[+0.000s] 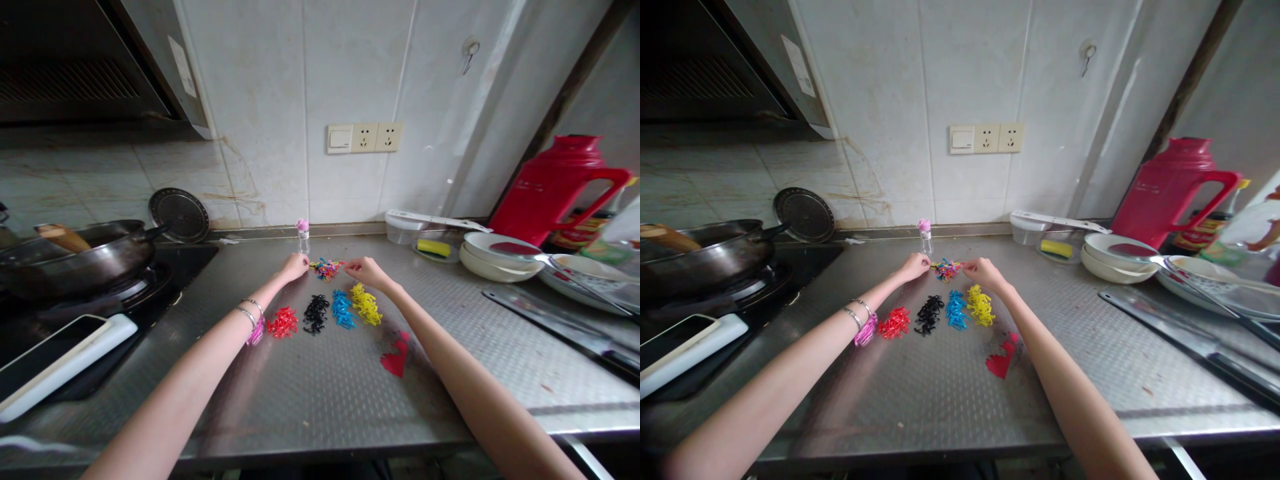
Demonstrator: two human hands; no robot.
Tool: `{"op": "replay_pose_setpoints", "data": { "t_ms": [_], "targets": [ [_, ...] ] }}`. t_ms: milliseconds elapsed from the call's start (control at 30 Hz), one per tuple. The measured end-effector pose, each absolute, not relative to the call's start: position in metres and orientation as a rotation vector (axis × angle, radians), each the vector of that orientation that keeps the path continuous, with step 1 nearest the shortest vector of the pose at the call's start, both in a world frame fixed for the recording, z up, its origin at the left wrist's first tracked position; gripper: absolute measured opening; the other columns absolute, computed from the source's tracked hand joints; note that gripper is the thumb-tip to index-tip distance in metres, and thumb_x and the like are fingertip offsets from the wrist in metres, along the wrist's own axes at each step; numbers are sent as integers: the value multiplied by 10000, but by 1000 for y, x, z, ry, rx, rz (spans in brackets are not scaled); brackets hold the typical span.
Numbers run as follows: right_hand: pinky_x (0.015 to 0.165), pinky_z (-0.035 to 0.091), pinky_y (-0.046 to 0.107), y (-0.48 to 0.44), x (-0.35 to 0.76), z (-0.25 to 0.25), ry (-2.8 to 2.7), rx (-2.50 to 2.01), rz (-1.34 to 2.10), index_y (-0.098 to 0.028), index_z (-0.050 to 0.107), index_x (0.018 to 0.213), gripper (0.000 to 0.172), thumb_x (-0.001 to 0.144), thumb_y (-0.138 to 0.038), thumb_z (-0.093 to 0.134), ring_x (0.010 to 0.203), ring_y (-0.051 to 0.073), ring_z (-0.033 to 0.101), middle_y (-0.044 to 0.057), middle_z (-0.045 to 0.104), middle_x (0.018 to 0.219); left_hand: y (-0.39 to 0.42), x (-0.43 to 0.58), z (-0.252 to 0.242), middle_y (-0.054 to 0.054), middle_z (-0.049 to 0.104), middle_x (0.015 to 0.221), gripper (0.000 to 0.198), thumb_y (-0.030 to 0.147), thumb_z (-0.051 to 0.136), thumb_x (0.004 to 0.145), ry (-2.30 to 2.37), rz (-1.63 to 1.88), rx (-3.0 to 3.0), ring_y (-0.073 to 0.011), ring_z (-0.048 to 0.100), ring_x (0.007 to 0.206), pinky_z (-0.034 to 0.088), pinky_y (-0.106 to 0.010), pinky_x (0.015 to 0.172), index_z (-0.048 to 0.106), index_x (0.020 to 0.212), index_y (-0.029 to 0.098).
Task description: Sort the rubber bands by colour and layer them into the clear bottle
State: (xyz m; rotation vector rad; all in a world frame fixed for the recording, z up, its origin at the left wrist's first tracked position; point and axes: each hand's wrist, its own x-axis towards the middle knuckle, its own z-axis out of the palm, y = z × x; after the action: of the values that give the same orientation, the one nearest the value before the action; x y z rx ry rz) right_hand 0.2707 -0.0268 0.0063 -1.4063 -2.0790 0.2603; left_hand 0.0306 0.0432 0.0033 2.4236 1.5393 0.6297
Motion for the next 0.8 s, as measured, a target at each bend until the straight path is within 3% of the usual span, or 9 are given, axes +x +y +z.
{"op": "replay_pose_setpoints", "data": {
  "t_ms": [400,667,800],
  "targets": [
    [623,416,187,-27,272,5,-2074,-1523,252,-172,690,823,243,720,-276,496,676,134,596,25,678,746,31,17,16,-72,654,676,159,162,540,649,1337,747,2394,-134,559,629,406,-234,624,678,693,96],
    [631,400,185,-39,257,10,-2172,-1629,163,-223,668,849,225,731,-267,482,720,131,589,14,671,799,-22,19,33,-51,651,685,158,186,542,651,960,532,2337,-120,558,635,405,-215,619,664,696,96],
    [661,406,201,-45,249,11,-2217,-1576,106,-251,634,958,272,739,-232,473,779,141,579,11,653,895,-42,25,33,-37,644,665,140,178,558,642,897,385,2332,-112,546,614,394,-205,597,665,694,103]
  ]
}}
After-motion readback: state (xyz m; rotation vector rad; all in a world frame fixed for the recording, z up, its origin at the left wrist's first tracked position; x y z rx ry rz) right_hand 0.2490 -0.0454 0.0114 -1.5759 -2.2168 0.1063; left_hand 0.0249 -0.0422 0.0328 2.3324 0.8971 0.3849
